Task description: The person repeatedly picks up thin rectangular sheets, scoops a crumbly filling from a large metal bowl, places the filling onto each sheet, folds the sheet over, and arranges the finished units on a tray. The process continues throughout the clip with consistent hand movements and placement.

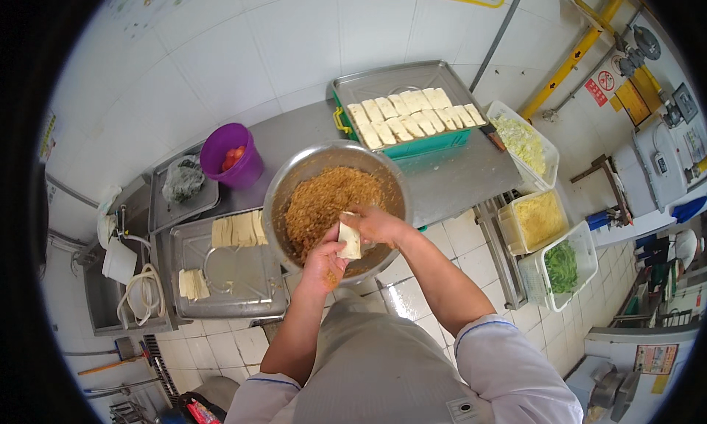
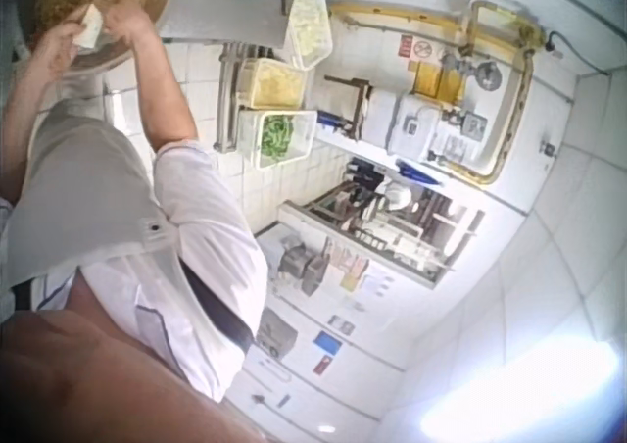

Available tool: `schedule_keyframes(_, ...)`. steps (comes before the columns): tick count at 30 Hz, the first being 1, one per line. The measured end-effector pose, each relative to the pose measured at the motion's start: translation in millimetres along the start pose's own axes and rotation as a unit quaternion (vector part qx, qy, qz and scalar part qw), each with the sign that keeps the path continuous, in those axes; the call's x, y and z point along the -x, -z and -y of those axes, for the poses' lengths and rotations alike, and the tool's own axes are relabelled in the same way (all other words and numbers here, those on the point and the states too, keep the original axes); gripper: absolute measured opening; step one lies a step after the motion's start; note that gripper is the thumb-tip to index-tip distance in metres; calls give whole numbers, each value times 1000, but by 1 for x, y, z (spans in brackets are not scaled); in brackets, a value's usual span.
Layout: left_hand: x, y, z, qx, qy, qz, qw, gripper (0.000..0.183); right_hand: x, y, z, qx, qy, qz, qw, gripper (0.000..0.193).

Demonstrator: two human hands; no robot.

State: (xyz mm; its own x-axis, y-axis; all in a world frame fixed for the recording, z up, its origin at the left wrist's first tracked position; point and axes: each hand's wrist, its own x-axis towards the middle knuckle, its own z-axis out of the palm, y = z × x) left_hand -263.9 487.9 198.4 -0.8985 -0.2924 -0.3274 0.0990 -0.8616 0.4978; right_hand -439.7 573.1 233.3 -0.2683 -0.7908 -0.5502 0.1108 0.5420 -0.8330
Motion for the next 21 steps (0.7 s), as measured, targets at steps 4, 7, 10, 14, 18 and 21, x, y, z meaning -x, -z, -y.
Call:
schedule_keyframes(4, -59, -21, 25, -52, 42, -33, 997, 61, -9, 48, -24, -12, -33, -35, 999, 54)
schedule_keyframes(7, -106, -42, 47, -49, 81, -21, 995, 62, -13, 102, -43, -35, -38, -68, 996, 52)
schedule_keyframes(10, -162, -81, 61, -67, 98, -3, 993, 63, -12, 165, -51, -100, -18, -127, 987, 47)
schedule_keyframes(14, -230, -141, 77, -129, 124, -31, 983, 55, -15, 261, -53, -132, 6, -159, 978, 44)
schedule_keyframes(18, -318, -190, 97, -176, 131, -58, 974, 51, -33, 371, -44, -84, 23, -171, 981, 43)
schedule_keyframes(21, -394, -216, 119, -173, 108, -100, 974, 54, -65, 447, -34, -75, 27, -172, 982, 46)
